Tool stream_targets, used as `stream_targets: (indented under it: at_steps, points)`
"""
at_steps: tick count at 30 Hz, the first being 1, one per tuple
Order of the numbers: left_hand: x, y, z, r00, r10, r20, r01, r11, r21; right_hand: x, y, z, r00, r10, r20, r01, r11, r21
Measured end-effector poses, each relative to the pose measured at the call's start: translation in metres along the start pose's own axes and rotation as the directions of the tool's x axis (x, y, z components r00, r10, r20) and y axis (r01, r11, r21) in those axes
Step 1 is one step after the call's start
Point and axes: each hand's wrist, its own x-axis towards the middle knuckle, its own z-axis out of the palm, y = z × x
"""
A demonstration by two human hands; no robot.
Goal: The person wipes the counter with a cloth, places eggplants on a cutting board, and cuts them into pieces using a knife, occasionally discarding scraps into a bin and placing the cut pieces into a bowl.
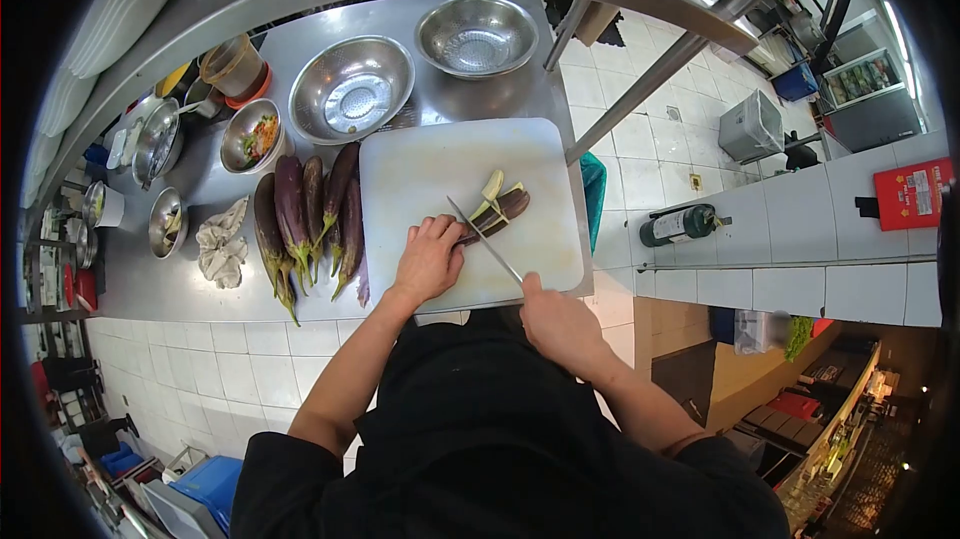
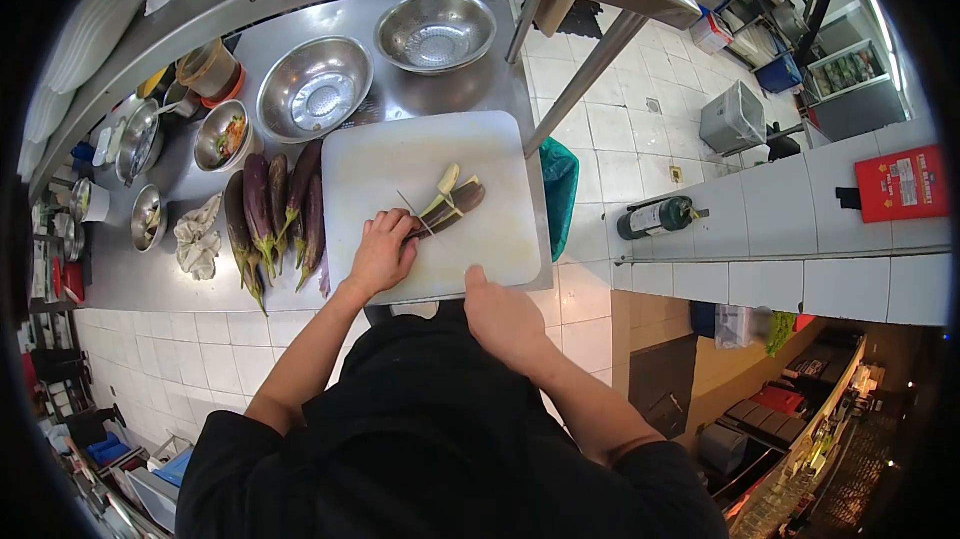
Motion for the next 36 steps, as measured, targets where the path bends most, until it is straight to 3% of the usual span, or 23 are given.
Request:
stream_targets:
  at_steps: [2,6,9,11,13,14,19,21,25,29,30,32,33,36]
  points:
    - [0.001,0.002,0.005,0.999,-0.008,-0.041,0.008,1.0,0.009,-0.002,0.0,0.008,1.0,0.007,0.03,-0.007,1.0,-0.004]
    - [-0.001,0.001,0.005,0.999,-0.043,-0.015,0.043,0.999,-0.011,0.067,0.017,0.068,0.99,-0.023,-0.137,0.027,0.999,0.033]
    - [-0.007,0.009,-0.014,0.996,-0.051,-0.079,0.047,0.997,-0.059,0.097,-0.002,0.038,0.991,-0.057,-0.124,0.057,0.998,-0.008]
    - [-0.01,0.008,-0.028,0.991,-0.055,-0.124,0.045,0.996,-0.083,0.081,-0.012,0.017,0.989,-0.068,-0.133,0.073,0.997,0.038]
    - [-0.017,-0.003,-0.034,0.998,-0.053,0.038,0.057,0.994,-0.097,0.062,-0.014,0.01,0.989,-0.079,-0.126,0.088,0.994,0.072]
    - [-0.02,-0.005,-0.029,0.998,-0.056,0.039,0.06,0.993,-0.102,0.052,-0.015,0.011,0.991,-0.07,-0.115,0.079,0.994,0.076]
    - [-0.026,-0.011,-0.014,0.994,-0.078,-0.079,0.06,0.975,-0.212,0.014,-0.011,0.025,0.996,-0.062,-0.059,0.068,0.993,0.099]
    - [-0.029,-0.015,-0.007,0.991,-0.081,-0.108,0.055,0.973,-0.222,-0.003,-0.015,0.014,0.997,-0.029,0.071,0.021,0.995,0.103]
    - [-0.032,-0.015,-0.003,0.984,-0.109,-0.141,0.071,0.965,-0.254,-0.011,-0.008,0.022,0.992,-0.056,0.117,0.046,0.995,0.085]
    - [-0.031,-0.013,-0.006,0.981,-0.134,-0.138,0.098,0.965,-0.242,0.052,-0.005,0.078,0.997,-0.075,0.019,0.073,0.993,0.095]
    - [-0.032,-0.013,-0.006,0.974,-0.182,-0.135,0.133,0.941,-0.311,0.071,-0.004,0.083,0.995,-0.095,-0.013,0.096,0.991,0.098]
    - [-0.031,-0.008,-0.012,0.969,-0.212,-0.126,0.154,0.919,-0.363,0.083,0.0,0.073,0.992,-0.11,-0.068,0.12,0.977,0.175]
    - [-0.029,-0.004,-0.015,0.949,-0.25,-0.192,0.145,0.887,-0.438,0.086,0.003,0.068,0.987,-0.113,-0.116,0.138,0.96,0.243]
    - [0.007,0.035,-0.028,0.927,-0.292,-0.237,0.105,0.807,-0.581,0.044,0.023,0.027,0.965,-0.043,-0.26,0.142,0.916,0.376]
